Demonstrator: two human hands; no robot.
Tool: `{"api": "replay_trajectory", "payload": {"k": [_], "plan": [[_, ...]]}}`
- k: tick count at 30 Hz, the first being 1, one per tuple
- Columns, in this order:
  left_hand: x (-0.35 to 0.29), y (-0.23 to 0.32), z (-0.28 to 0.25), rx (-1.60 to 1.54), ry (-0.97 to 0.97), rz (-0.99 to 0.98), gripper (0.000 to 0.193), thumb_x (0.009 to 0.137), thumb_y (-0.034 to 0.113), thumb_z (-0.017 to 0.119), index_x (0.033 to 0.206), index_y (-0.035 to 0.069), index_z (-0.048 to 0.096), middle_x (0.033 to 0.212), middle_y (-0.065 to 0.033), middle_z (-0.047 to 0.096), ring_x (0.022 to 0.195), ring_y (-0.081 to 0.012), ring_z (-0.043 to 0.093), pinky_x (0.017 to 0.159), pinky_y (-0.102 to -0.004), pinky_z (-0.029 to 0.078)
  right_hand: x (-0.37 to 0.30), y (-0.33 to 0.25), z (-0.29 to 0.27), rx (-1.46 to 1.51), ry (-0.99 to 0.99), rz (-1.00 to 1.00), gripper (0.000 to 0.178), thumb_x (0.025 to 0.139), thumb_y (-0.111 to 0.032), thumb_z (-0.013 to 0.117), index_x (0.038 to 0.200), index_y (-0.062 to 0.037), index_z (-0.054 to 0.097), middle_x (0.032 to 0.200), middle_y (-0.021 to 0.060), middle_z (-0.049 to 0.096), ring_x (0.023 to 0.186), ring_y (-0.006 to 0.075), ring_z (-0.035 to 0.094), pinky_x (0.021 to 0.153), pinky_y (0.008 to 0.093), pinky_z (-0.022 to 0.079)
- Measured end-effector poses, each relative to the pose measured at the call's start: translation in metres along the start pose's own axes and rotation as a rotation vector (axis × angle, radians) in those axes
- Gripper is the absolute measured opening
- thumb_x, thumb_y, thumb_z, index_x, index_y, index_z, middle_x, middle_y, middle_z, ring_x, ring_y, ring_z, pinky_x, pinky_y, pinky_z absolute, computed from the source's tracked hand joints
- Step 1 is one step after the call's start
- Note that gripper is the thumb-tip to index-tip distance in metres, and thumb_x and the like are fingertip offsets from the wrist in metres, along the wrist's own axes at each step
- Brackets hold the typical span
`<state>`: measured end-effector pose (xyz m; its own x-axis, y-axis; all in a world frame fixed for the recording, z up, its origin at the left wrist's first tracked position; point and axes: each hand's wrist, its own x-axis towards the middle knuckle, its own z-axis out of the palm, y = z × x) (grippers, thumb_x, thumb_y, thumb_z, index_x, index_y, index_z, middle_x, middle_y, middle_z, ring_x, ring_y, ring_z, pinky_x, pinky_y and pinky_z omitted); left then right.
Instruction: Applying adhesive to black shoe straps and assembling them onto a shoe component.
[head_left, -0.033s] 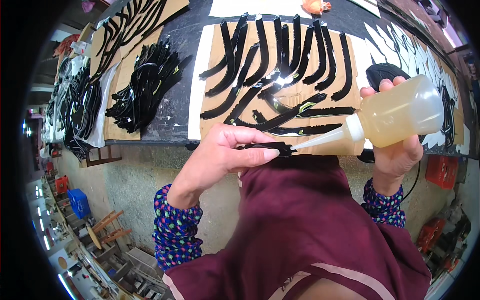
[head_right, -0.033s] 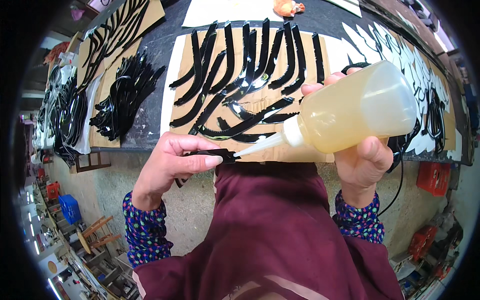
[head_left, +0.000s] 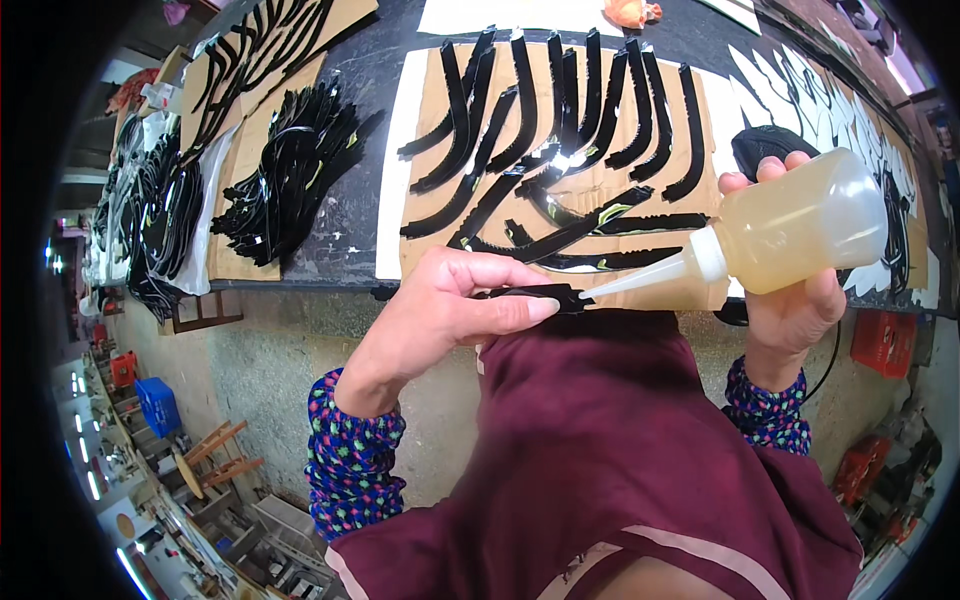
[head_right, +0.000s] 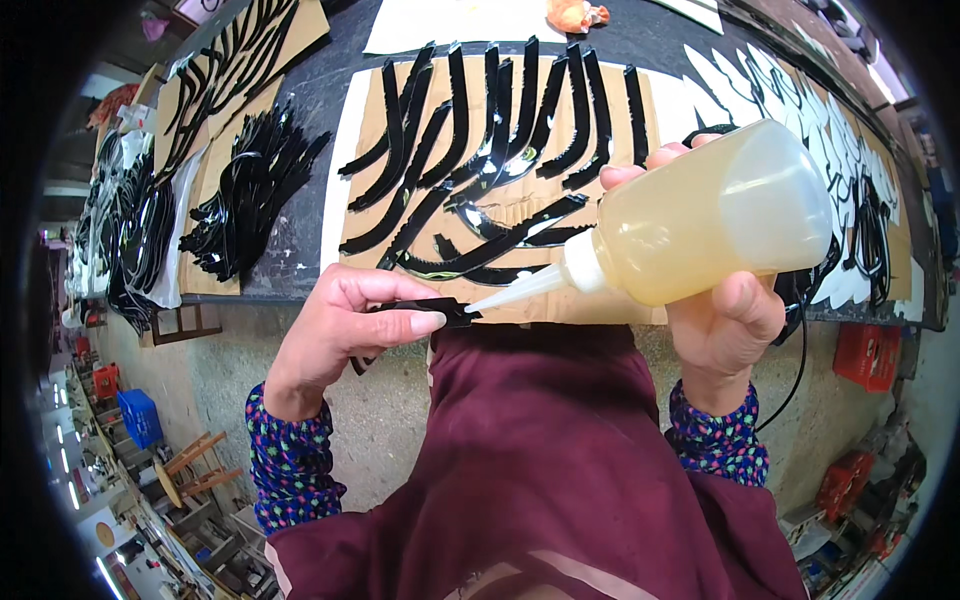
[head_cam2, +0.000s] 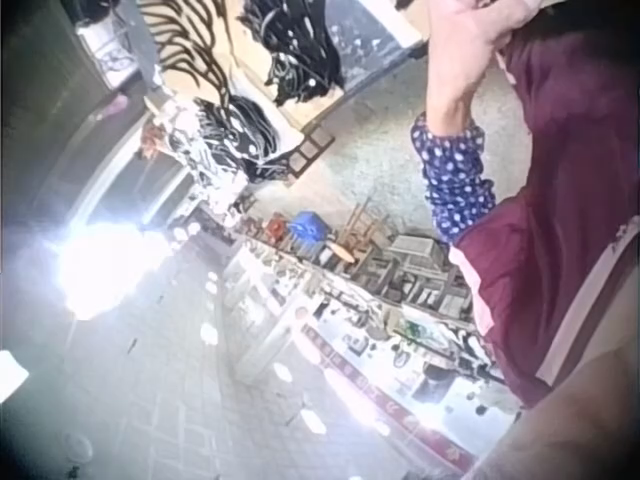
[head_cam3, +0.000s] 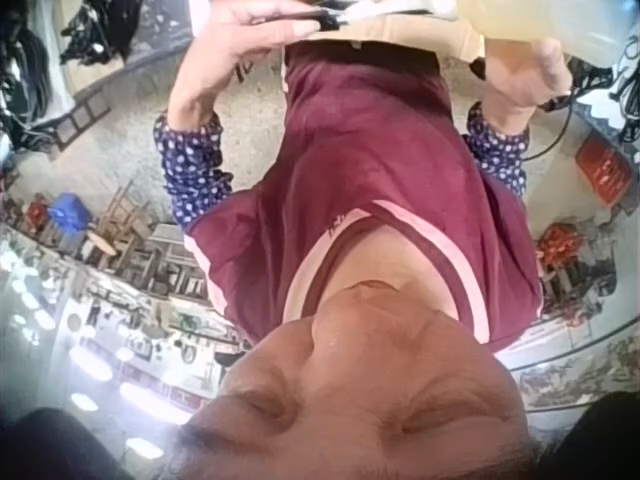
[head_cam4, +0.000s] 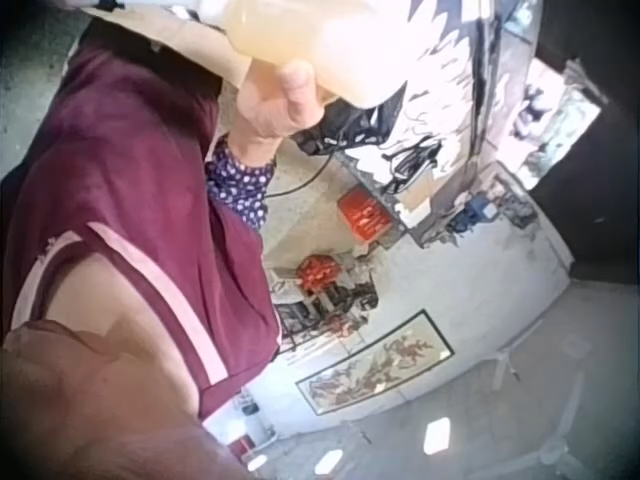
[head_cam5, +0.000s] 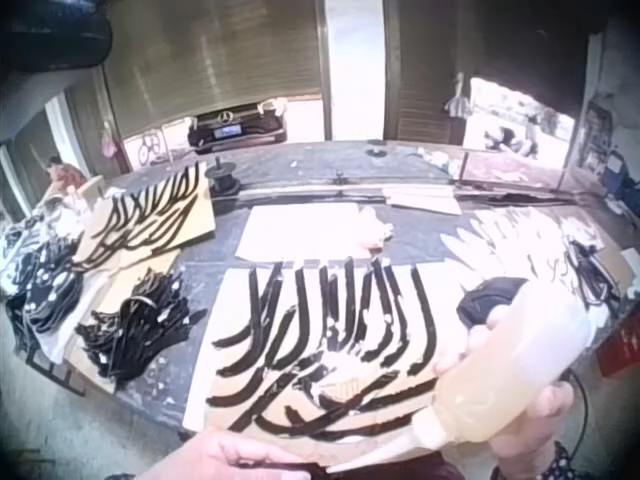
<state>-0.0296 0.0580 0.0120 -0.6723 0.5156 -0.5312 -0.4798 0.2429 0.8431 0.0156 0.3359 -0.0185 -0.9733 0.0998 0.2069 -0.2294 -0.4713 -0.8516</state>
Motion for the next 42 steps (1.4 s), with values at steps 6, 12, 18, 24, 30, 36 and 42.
{"api": "replay_trajectory", "payload": {"k": [6,12,18,24,30,36,42], "plan": [[0.001,-0.003,0.001,0.027,0.008,0.029,0.021,0.077,0.011,0.073,0.096,0.002,0.07,0.062,0.0064,0.054,0.049,0.0014,0.038,0.043,-0.0171,0.026,0.001,0.001,0.003,0.013,0.006,0.008,0.089,0.07,-0.036,0.073,0.139,-0.0022,0.027,0.128,0.0155,0.043,0.121,0.0404,0.041,0.097,0.0453,0.044],[0.001,-0.001,-0.001,0.015,0.027,-0.011,0.02,0.078,0.012,0.072,0.096,0.001,0.07,0.058,0.0066,0.051,0.047,0.0005,0.036,0.043,-0.0172,0.025,-0.002,-0.002,-0.003,0.018,0.021,0.007,0.089,0.067,-0.034,0.074,0.136,-0.0017,0.03,0.125,0.0157,0.047,0.117,0.0411,0.045,0.097,0.0494,0.041],[-0.002,0.002,-0.005,-0.025,-0.054,-0.043,0.023,0.083,0.011,0.068,0.103,0.0,0.067,0.07,0.0062,0.057,0.059,0.0004,0.044,0.053,-0.0163,0.033,-0.002,-0.003,0.003,0.061,0.089,0.006,0.088,0.066,-0.037,0.075,0.134,-0.0011,0.033,0.124,0.0165,0.049,0.115,0.0431,0.048,0.101,0.0519,0.035],[0.0,0.0,0.001,0.012,0.01,0.004,0.022,0.08,0.01,0.07,0.1,0.001,0.069,0.058,0.0083,0.048,0.048,0.0009,0.032,0.044,-0.0181,0.021,0.003,-0.001,0.011,0.079,0.065,0.024,0.093,0.07,-0.036,0.077,0.139,-0.002,0.027,0.135,0.0179,0.04,0.128,0.0436,0.034,0.109,0.0506,0.027],[-0.001,0.0,0.0,-0.041,-0.009,-0.006,0.022,0.079,0.008,0.071,0.099,0.0,0.069,0.058,0.0083,0.049,0.048,0.0013,0.032,0.044,-0.0183,0.021,0.006,0.002,0.014,0.089,0.059,0.006,0.092,0.07,-0.035,0.077,0.139,-0.0013,0.027,0.134,0.0187,0.042,0.128,0.0453,0.034,0.11,0.0508,0.025],[-0.002,0.001,-0.005,-0.011,-0.079,-0.024,0.023,0.084,0.01,0.067,0.105,0.002,0.067,0.07,0.0073,0.057,0.057,0.0016,0.042,0.049,-0.0162,0.029,0.006,0.004,0.015,0.091,0.04,0.016,0.091,0.071,-0.034,0.076,0.139,-0.0011,0.027,0.135,0.0198,0.043,0.126,0.0466,0.035,0.11,0.0513,0.025],[-0.003,0.001,-0.006,-0.026,-0.09,-0.021,0.023,0.084,0.011,0.068,0.105,0.002,0.067,0.07,0.0072,0.058,0.057,0.0017,0.042,0.049,-0.0164,0.029,0.007,0.006,0.014,0.097,0.017,0.021,0.089,0.071,-0.034,0.075,0.139,-0.0012,0.028,0.134,0.0186,0.044,0.126,0.0456,0.037,0.109,0.0513,0.026]]}}
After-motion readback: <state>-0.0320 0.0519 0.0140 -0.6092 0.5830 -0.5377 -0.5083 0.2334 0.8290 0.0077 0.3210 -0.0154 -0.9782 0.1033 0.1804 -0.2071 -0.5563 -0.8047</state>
